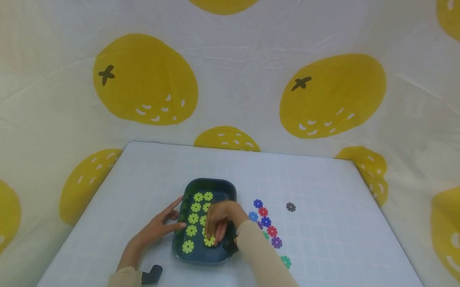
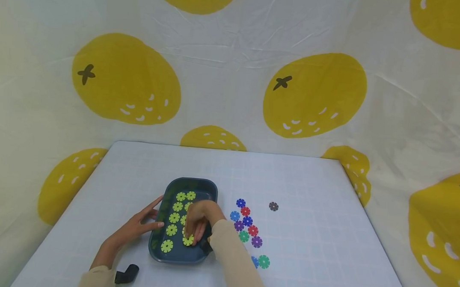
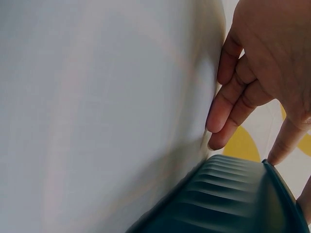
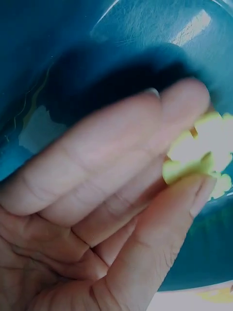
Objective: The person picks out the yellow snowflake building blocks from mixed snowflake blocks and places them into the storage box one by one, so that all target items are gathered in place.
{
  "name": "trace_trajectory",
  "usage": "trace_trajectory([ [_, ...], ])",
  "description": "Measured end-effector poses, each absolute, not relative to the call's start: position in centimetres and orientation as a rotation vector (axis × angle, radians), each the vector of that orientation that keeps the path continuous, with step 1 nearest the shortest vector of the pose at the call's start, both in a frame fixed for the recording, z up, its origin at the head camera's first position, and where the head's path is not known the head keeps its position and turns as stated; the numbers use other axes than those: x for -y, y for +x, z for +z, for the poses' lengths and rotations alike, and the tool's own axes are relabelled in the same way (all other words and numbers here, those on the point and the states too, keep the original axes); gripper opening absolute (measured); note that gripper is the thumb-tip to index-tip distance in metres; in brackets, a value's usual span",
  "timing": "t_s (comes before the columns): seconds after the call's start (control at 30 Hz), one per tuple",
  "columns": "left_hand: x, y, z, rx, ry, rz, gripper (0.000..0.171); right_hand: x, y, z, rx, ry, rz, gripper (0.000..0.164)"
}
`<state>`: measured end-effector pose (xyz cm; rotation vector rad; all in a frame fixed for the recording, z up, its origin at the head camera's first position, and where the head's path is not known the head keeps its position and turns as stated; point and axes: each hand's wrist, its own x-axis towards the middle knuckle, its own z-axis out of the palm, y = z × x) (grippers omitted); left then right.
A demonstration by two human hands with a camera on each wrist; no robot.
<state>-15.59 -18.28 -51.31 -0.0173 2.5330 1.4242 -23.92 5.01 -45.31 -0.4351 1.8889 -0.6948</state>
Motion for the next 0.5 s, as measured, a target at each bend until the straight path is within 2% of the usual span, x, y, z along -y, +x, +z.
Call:
trace_trajectory([
  [0.3,18.3,-15.7,-51.4,-2.527,-0.005,1.432,0.088,-3.9,-22.7,-45.0,-1.995,-0.567,-0.49,0.007],
  [0.5,18.3,-15.6,-51.4,-2.538,0.006,1.426,0.088,-3.4,-22.0,-44.7,-2.051,-0.519,-0.458,0.012],
])
